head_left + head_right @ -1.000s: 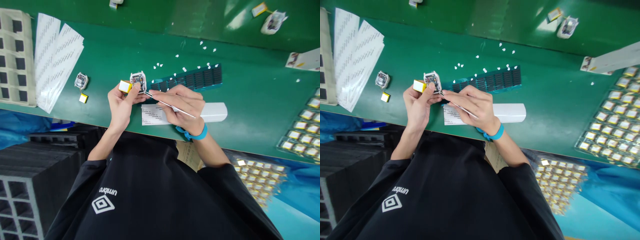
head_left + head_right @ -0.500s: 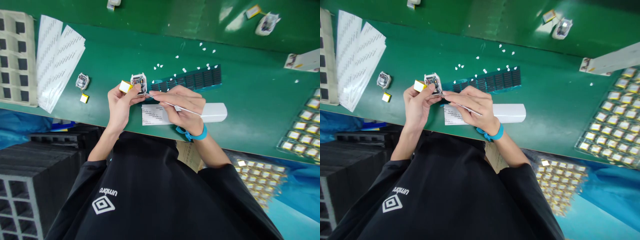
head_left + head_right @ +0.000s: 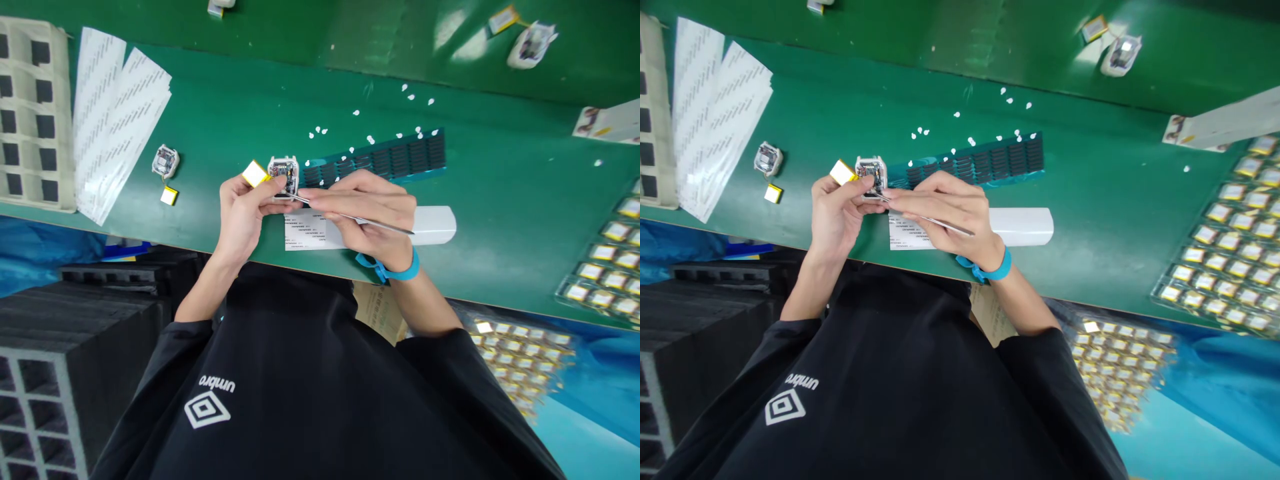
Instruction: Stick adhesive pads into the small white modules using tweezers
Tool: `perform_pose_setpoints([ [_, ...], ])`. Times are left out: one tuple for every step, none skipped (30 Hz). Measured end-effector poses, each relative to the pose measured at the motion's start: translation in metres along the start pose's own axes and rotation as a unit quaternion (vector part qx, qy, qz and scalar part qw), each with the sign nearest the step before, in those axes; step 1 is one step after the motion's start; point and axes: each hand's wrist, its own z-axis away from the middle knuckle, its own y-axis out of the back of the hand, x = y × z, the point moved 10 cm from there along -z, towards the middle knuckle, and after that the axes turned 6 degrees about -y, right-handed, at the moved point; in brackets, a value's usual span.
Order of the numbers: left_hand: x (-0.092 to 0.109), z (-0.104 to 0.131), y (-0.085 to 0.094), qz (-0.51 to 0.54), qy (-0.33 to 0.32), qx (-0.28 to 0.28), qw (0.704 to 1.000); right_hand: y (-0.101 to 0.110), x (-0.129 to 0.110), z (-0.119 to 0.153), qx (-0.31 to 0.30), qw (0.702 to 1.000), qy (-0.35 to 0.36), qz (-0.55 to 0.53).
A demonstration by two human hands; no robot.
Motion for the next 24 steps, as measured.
perform_pose_setpoints([
  [0.000, 0.000, -0.001, 0.001, 0.003, -0.005, 1.000, 0.001, -0.003, 0.000, -0.002, 1.000, 0.009, 0.006],
  [0.000, 0.001, -0.001, 0.003, 0.006, -0.009, 1.000, 0.000, -0.005, -0.001, -0.012, 1.000, 0.016, 0.018],
  [0.000, 0.001, -0.002, 0.007, 0.008, -0.013, 1.000, -0.003, -0.006, 0.000, -0.032, 0.999, 0.021, 0.034],
  [0.001, 0.002, -0.002, 0.012, 0.010, -0.015, 1.000, -0.006, -0.006, 0.000, -0.053, 0.997, 0.024, 0.049],
  [0.002, 0.003, -0.003, 0.016, 0.013, -0.018, 1.000, -0.008, -0.007, 0.000, -0.064, 0.996, 0.030, 0.059],
  [0.003, 0.003, -0.004, 0.019, 0.016, -0.020, 0.999, -0.007, -0.010, 0.001, -0.062, 0.995, 0.044, 0.063],
  [0.004, 0.004, -0.005, 0.020, 0.021, -0.022, 0.999, -0.003, -0.014, 0.002, -0.043, 0.995, 0.063, 0.063],
  [0.005, 0.005, -0.007, 0.020, 0.025, -0.023, 0.999, 0.000, -0.017, 0.002, -0.031, 0.995, 0.076, 0.063],
  [0.005, 0.006, -0.008, 0.018, 0.028, -0.025, 0.999, 0.003, -0.019, 0.002, -0.024, 0.994, 0.082, 0.063],
  [0.006, 0.006, -0.009, 0.017, 0.030, -0.024, 0.999, 0.001, -0.017, 0.001, -0.043, 0.995, 0.062, 0.068],
  [0.007, 0.006, -0.010, 0.017, 0.032, -0.023, 0.999, -0.004, -0.014, 0.000, -0.078, 0.994, 0.043, 0.071],
  [0.007, 0.006, -0.010, 0.019, 0.033, -0.022, 0.999, -0.008, -0.011, 0.000, -0.107, 0.991, 0.023, 0.075],
  [0.006, 0.006, -0.011, 0.024, 0.035, -0.022, 0.999, -0.009, -0.011, 0.000, -0.122, 0.990, 0.017, 0.076],
  [0.005, 0.006, -0.011, 0.031, 0.039, -0.022, 0.999, -0.009, -0.011, 0.000, -0.126, 0.989, 0.020, 0.074],
  [0.003, 0.006, -0.012, 0.039, 0.044, -0.024, 0.998, -0.008, -0.013, 0.000, -0.118, 0.990, 0.030, 0.068],
  [0.001, 0.006, -0.013, 0.046, 0.049, -0.028, 0.997, -0.006, -0.015, 0.000, -0.110, 0.991, 0.041, 0.059],
  [-0.001, 0.006, -0.013, 0.051, 0.055, -0.032, 0.997, -0.005, -0.015, 0.000, -0.103, 0.992, 0.045, 0.051],
  [-0.002, 0.006, -0.013, 0.054, 0.059, -0.035, 0.996, -0.006, -0.014, -0.001, -0.103, 0.993, 0.045, 0.045],
  [-0.003, 0.006, -0.013, 0.055, 0.061, -0.039, 0.996, -0.009, -0.014, -0.001, -0.108, 0.992, 0.043, 0.040],
  [-0.004, 0.006, -0.013, 0.053, 0.062, -0.043, 0.996, -0.012, -0.013, -0.001, -0.117, 0.992, 0.036, 0.037],
  [-0.004, 0.006, -0.013, 0.048, 0.061, -0.048, 0.996, -0.014, -0.012, -0.001, -0.120, 0.992, 0.029, 0.032],
  [-0.003, 0.006, -0.013, 0.041, 0.057, -0.053, 0.996, -0.013, -0.011, -0.002, -0.114, 0.993, 0.022, 0.018],
  [-0.003, 0.007, -0.012, 0.033, 0.050, -0.056, 0.997, -0.008, -0.008, -0.004, -0.090, 0.996, 0.011, -0.006],
  [-0.002, 0.007, -0.011, 0.022, 0.039, -0.056, 0.997, 0.003, -0.001, -0.006, -0.047, 0.998, -0.013, -0.036],
])
